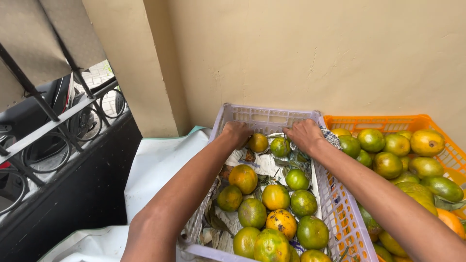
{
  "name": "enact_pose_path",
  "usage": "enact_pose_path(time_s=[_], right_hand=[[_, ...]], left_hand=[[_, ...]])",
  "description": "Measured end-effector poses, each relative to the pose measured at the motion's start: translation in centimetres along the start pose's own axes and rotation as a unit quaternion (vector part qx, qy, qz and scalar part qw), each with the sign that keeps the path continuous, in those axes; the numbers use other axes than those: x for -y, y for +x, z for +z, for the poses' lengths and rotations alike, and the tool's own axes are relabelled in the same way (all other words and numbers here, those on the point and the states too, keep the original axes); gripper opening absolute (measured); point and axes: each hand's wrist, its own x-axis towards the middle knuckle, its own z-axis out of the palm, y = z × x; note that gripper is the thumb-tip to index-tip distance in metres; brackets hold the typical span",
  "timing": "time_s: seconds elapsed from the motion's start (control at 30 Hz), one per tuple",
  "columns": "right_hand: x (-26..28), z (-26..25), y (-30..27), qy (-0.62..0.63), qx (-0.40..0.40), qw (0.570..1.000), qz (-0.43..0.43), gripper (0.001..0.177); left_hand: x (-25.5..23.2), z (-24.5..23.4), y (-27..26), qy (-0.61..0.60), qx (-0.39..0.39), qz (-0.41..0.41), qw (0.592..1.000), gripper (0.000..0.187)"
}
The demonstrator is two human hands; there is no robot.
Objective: A person sitting on the floor wipes oranges with a cloth and sorts them into different plastic crates.
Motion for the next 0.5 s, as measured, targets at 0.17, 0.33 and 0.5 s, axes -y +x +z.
enact_pose_path(time_s=[0.17,0.33,0.5], right_hand=[[-2.4,-5.6,-1.5,0.085,0.049,0.995,-0.003,0.074],[-3.9,-17.6,-8.6,0.327,0.177,0.927,-0.044,0.067],[-4.0,-28.7,-14.7,0.486,0.311,0.801,-0.161,0.077]], left_hand=[[1.0,-1.8,0.4,-0.002,0.033,0.025,0.999,0.042],[1.6,-14.0,-6.2,-0.143,0.077,0.068,0.984,0.060],[2.9,-25.3,-13.9,-0.325,0.138,0.128,0.927,0.065]])
